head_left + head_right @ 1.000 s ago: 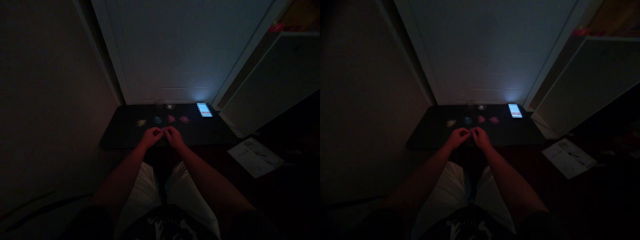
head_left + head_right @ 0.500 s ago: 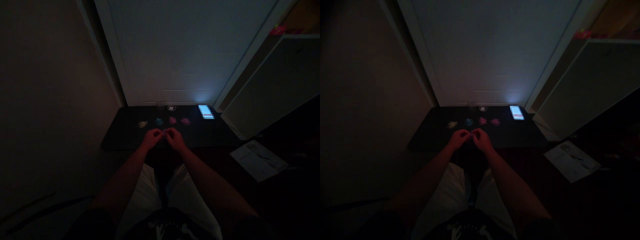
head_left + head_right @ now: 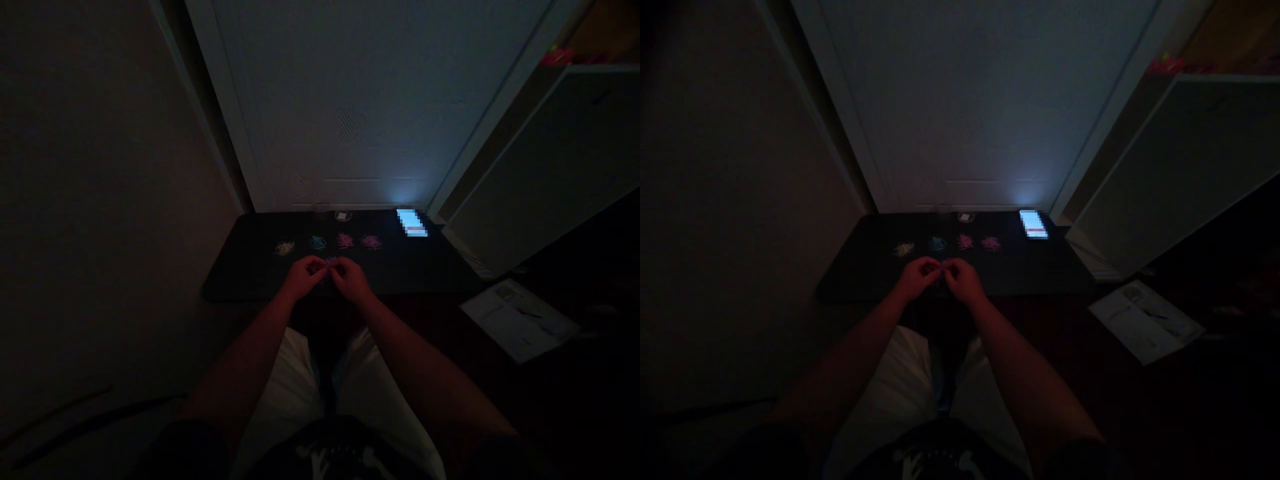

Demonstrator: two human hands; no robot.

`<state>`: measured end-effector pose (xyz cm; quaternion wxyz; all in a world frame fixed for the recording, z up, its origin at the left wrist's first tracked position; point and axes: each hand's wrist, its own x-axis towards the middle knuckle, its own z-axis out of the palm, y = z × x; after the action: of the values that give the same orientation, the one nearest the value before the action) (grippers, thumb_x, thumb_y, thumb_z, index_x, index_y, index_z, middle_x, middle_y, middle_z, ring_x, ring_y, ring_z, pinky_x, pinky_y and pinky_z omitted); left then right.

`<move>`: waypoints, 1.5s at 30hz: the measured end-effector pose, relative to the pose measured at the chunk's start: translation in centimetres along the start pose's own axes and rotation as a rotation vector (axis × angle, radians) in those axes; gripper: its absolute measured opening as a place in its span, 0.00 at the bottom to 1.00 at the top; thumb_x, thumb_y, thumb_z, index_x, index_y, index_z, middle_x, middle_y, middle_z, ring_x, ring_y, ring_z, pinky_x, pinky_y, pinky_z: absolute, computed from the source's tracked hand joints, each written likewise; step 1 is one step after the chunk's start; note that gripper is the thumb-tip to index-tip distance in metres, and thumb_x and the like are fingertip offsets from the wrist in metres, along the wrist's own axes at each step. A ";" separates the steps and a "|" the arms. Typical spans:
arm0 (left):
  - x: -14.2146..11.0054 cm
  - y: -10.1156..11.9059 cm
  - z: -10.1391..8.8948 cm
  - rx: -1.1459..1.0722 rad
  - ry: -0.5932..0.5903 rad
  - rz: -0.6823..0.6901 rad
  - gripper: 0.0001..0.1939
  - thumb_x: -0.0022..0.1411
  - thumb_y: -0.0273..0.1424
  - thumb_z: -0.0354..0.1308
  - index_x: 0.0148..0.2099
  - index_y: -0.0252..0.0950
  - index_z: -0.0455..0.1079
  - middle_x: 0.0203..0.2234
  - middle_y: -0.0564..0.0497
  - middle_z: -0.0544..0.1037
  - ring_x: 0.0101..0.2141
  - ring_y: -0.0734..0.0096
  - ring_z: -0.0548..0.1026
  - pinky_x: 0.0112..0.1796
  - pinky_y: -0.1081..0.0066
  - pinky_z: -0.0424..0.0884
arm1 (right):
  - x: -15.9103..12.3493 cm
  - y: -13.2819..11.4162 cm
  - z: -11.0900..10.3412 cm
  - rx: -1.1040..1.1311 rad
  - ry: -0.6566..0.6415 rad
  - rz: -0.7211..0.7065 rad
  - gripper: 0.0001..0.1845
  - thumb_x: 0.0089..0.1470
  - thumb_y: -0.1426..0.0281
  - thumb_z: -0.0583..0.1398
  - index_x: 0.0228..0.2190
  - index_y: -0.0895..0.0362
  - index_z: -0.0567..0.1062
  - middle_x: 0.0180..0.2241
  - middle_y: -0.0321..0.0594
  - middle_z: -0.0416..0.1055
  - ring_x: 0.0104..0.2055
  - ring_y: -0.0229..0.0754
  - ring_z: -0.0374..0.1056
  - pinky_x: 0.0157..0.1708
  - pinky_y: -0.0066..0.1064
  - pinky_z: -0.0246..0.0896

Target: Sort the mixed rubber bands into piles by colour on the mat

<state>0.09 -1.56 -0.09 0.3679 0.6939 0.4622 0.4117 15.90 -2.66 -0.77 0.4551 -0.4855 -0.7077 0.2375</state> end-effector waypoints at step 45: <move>0.0 0.4 -0.4 -0.102 0.049 -0.057 0.12 0.52 0.34 0.57 0.38 0.32 0.72 0.31 0.48 0.77 0.30 0.71 0.73 0.32 0.73 0.68 | -0.3 -0.6 -0.4 0.087 0.047 0.035 0.06 0.48 0.68 0.55 0.27 0.57 0.71 0.26 0.38 0.68 0.27 0.37 0.62 0.28 0.28 0.57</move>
<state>-0.19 -1.65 0.41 0.4031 0.6505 0.4689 0.4410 16.03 -3.21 -0.25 0.4881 -0.4828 -0.6772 0.2647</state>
